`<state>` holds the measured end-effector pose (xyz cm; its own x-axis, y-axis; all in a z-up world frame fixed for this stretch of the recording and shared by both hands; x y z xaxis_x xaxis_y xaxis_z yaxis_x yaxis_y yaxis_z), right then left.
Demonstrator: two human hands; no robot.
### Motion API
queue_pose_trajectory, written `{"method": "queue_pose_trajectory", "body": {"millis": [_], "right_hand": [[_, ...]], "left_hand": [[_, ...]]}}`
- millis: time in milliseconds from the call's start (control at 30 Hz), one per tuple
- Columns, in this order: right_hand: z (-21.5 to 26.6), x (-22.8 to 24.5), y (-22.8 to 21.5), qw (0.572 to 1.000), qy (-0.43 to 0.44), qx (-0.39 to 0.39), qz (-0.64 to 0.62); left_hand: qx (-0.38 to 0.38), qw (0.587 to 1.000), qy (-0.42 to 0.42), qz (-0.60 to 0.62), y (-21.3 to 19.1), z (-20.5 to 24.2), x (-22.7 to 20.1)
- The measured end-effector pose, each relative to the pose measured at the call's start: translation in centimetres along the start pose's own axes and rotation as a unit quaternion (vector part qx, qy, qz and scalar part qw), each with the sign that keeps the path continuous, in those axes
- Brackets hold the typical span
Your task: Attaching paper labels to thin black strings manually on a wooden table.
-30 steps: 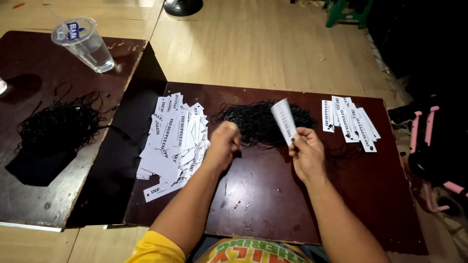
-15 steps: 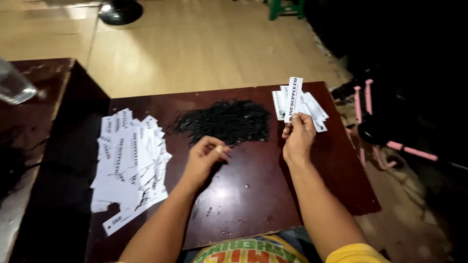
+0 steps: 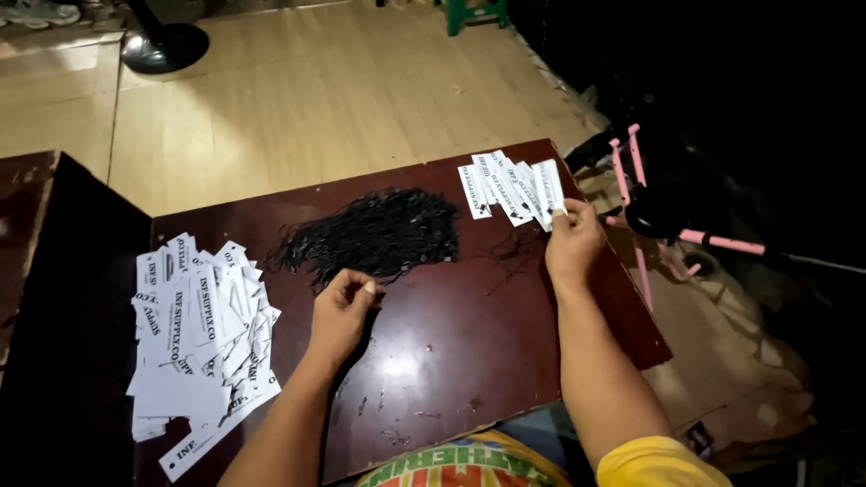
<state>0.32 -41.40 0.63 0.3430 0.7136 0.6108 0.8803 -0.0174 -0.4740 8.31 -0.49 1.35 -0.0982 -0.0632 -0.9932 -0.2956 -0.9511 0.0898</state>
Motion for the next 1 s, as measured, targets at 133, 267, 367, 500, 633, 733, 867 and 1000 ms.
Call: {"method": "queue_pose_trajectory", "body": {"millis": [133, 267, 367, 500, 633, 733, 867, 1000], "right_hand": [[0.9, 0.0, 0.6, 0.996, -0.008, 0.047, 0.076], [1.2, -0.9, 1.2, 0.986, -0.056, 0.046, 0.149], [1.4, -1.0, 1.4, 0.982, -0.055, 0.063, 0.167], [1.3, 0.0, 0.9, 0.982, -0.095, 0.038, 0.157], [1.5, 0.0, 0.6, 0.974, -0.107, 0.043, 0.196], [1.5, 0.0, 0.7, 0.97, -0.1, 0.054, 0.213], [3.2, 4.8, 0.3, 0.97, -0.199, 0.06, 0.125], [8.4, 11.6, 0.2, 0.927, -0.343, 0.151, -0.008]], "left_hand": [[0.001, 1.0, 0.012, -0.001, 0.3, 0.4, -0.7], [0.001, 1.0, 0.016, -0.002, 0.3, 0.4, -0.6], [0.001, 1.0, 0.018, -0.015, 0.3, 0.3, -0.5], [0.001, 1.0, 0.014, -0.021, 0.4, 0.6, -0.9], [0.0, 0.999, 0.016, -0.028, 0.3, 0.4, -0.5], [0.0, 0.999, 0.025, -0.026, 0.2, 0.0, 0.2], [0.001, 0.998, 0.043, -0.051, -0.1, -0.3, 0.9], [-0.002, 0.995, 0.064, -0.073, -0.2, -0.3, 1.2]]}}
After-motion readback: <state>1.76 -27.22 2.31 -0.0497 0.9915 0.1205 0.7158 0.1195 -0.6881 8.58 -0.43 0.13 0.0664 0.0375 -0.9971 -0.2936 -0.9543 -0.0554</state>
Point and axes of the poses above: each hand's wrist, its own z-axis away from the middle knuckle, its own y-axis out of the palm, x = y × z, the point moved 4 cm from there along -z, towards the middle knuckle, and after that the axes turned 15 degrees about z, right-handed, at the moved point
